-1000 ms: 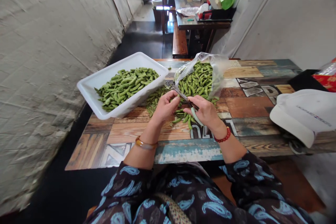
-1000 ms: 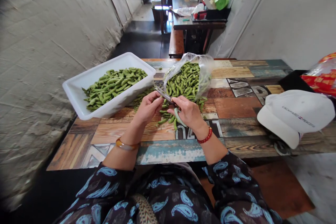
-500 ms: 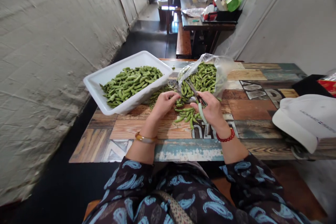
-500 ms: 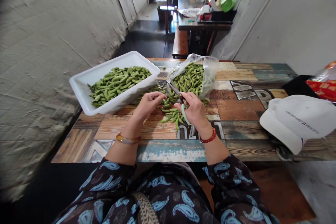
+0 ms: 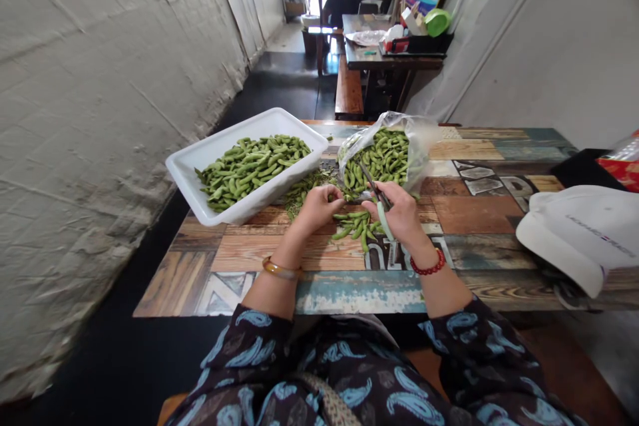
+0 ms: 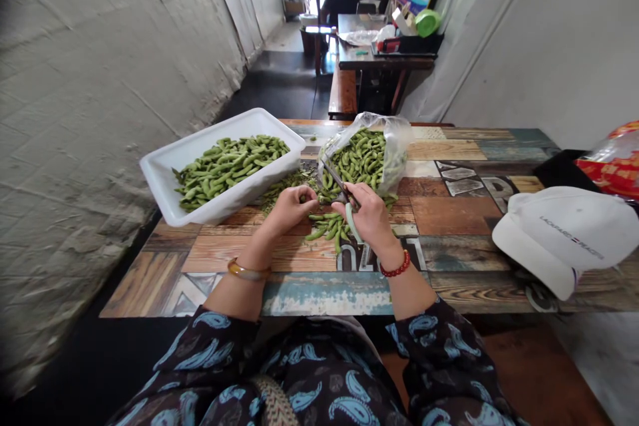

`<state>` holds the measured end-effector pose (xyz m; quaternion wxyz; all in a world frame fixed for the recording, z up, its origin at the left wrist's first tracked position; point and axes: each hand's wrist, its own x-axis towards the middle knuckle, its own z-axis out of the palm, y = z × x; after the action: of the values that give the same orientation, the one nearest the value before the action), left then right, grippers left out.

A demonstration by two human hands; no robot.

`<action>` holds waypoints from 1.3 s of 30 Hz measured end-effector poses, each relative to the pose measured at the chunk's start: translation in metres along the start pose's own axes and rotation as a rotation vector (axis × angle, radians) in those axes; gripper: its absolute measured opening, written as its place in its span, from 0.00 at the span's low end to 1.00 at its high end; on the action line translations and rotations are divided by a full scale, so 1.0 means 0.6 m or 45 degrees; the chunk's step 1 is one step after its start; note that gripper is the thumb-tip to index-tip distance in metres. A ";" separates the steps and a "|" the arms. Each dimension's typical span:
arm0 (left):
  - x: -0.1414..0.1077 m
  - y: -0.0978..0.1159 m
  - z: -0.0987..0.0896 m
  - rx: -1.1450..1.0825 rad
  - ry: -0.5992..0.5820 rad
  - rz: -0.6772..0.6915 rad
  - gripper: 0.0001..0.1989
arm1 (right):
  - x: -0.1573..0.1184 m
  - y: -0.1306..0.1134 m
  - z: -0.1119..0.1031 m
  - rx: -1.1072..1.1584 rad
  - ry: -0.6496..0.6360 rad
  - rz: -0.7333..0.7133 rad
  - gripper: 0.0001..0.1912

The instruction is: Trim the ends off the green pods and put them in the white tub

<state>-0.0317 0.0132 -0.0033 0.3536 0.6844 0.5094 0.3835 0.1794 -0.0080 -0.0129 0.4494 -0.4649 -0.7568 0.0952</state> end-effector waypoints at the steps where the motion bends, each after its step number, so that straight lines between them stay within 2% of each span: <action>1: -0.002 0.005 -0.002 -0.143 0.006 -0.017 0.04 | 0.001 -0.002 -0.001 0.034 0.009 0.014 0.20; 7: -0.015 0.032 -0.006 -0.975 -0.124 -0.265 0.19 | 0.005 -0.010 -0.008 0.151 0.007 0.054 0.19; 10: -0.016 0.038 -0.005 -1.116 -0.139 -0.289 0.22 | 0.002 -0.006 -0.008 0.083 -0.037 -0.002 0.20; 14: -0.014 0.040 -0.007 -1.153 -0.112 -0.299 0.24 | -0.001 0.001 -0.007 -0.038 -0.083 -0.067 0.21; 20: -0.012 0.035 -0.003 -1.090 0.038 -0.347 0.22 | -0.002 -0.010 -0.016 -0.172 -0.180 -0.113 0.21; 23: -0.011 0.031 0.003 -0.944 0.148 -0.346 0.17 | -0.001 -0.018 -0.019 -0.238 -0.212 -0.147 0.21; 27: -0.010 0.024 0.009 -0.675 0.252 -0.260 0.12 | -0.001 -0.021 -0.019 -0.270 -0.261 -0.154 0.21; 32: -0.010 0.022 0.009 -0.420 0.242 -0.152 0.10 | -0.003 -0.019 -0.017 -0.291 -0.260 -0.168 0.21; 39: -0.013 0.035 0.014 -0.336 0.184 -0.149 0.08 | -0.005 -0.022 -0.014 -0.288 -0.263 -0.187 0.22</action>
<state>-0.0170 -0.0002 0.0099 0.4247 0.5717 0.5176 0.4742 0.1782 -0.0196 -0.0024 0.3200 -0.4438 -0.8367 0.0237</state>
